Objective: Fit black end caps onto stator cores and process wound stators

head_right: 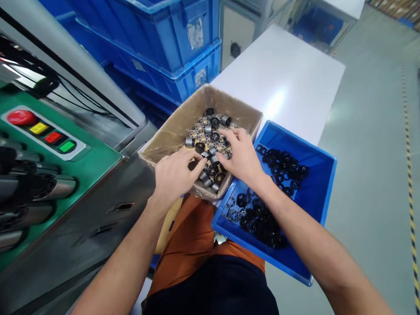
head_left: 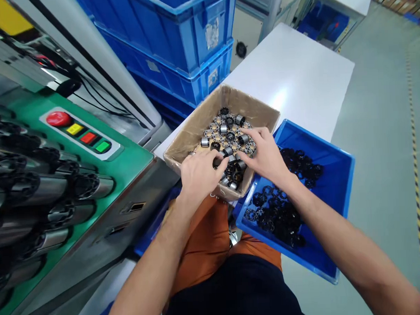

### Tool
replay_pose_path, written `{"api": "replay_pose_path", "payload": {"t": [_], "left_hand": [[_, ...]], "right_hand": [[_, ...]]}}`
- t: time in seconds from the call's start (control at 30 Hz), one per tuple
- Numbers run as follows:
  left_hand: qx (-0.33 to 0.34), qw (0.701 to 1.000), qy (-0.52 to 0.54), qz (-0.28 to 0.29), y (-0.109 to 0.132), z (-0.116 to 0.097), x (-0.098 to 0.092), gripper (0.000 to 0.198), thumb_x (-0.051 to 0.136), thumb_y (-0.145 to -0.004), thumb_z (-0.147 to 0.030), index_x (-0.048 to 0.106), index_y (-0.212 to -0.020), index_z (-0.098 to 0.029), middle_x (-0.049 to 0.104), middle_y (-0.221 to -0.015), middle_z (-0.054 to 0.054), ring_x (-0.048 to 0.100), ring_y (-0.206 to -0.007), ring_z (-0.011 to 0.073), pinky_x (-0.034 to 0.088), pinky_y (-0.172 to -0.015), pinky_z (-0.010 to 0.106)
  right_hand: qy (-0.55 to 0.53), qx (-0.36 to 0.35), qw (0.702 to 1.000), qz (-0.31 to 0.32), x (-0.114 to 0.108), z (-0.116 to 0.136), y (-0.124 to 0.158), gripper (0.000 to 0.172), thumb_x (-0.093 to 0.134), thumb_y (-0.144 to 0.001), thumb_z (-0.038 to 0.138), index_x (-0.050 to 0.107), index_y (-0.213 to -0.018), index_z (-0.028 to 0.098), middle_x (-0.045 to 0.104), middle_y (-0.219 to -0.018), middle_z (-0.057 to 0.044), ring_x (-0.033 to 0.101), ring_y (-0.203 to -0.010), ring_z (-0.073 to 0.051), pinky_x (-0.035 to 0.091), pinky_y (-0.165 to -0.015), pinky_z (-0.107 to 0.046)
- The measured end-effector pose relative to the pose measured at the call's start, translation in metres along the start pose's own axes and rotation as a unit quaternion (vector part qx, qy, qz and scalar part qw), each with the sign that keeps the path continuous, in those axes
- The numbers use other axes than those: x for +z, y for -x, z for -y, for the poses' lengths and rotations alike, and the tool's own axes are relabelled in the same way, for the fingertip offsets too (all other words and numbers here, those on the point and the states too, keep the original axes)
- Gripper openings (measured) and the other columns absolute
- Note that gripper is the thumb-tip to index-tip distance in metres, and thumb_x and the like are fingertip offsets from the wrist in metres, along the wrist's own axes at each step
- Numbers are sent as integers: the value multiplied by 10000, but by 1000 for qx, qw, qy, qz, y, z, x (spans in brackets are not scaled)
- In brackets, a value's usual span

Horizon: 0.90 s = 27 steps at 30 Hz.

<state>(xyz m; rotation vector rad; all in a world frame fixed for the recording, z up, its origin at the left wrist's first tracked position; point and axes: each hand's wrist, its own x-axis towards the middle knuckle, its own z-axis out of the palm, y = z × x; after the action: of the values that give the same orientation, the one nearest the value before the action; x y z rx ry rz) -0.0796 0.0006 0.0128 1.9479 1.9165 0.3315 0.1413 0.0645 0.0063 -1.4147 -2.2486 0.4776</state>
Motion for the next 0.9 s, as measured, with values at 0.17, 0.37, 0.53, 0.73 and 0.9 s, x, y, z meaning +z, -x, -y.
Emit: {"api": "replay_pose_path", "payload": {"t": [0.17,0.37,0.53,0.73,0.9], "left_hand": [[-20,999,2,31,-7,4,-9,392,681,-1163,-460,751,-1503,-278,804,-1531,101,731,-1484,362,625,-1193,509],[-49,998,-22,25,-39,1,-15,603,640,-1159,-320,526,-1744,-222,626,-1722,199,624,-1595,376,637,-1241,490],[2,999,-39,34,-120,-27,-16,753,800,-1048,-168,515,-1745,-172,506,-1829,245,568,-1678,399,607,-1284,467],[31,992,-67,99,-183,-33,3,723,879,-990,-189,624,-1665,-215,462,-1880,281,740,-1530,465,648,-1215,507],[27,992,-81,92,-201,-18,21,853,890,-972,-196,544,-1752,-192,338,-1930,324,735,-1535,480,631,-1246,517]], "right_hand": [[128,200,958,160,31,10,-92,1313,1068,-888,545,335,-1940,262,361,-1911,-279,526,-1684,-581,488,-1376,-695],[161,261,933,186,50,-2,-122,1649,1197,-648,681,267,-1956,302,313,-1933,-325,578,-1681,-581,522,-1366,-636],[191,272,926,181,44,-12,-122,1098,982,-1039,553,374,-1915,291,502,-1858,-244,692,-1576,-445,617,-1292,-640],[201,202,943,170,35,-20,-133,652,840,-1161,442,613,-1739,242,613,-1770,-174,733,-1468,-371,684,-1209,-619],[200,184,942,195,34,-25,-149,1052,1054,-956,381,469,-1823,265,480,-1847,-222,732,-1528,-422,621,-1305,-567]]}}
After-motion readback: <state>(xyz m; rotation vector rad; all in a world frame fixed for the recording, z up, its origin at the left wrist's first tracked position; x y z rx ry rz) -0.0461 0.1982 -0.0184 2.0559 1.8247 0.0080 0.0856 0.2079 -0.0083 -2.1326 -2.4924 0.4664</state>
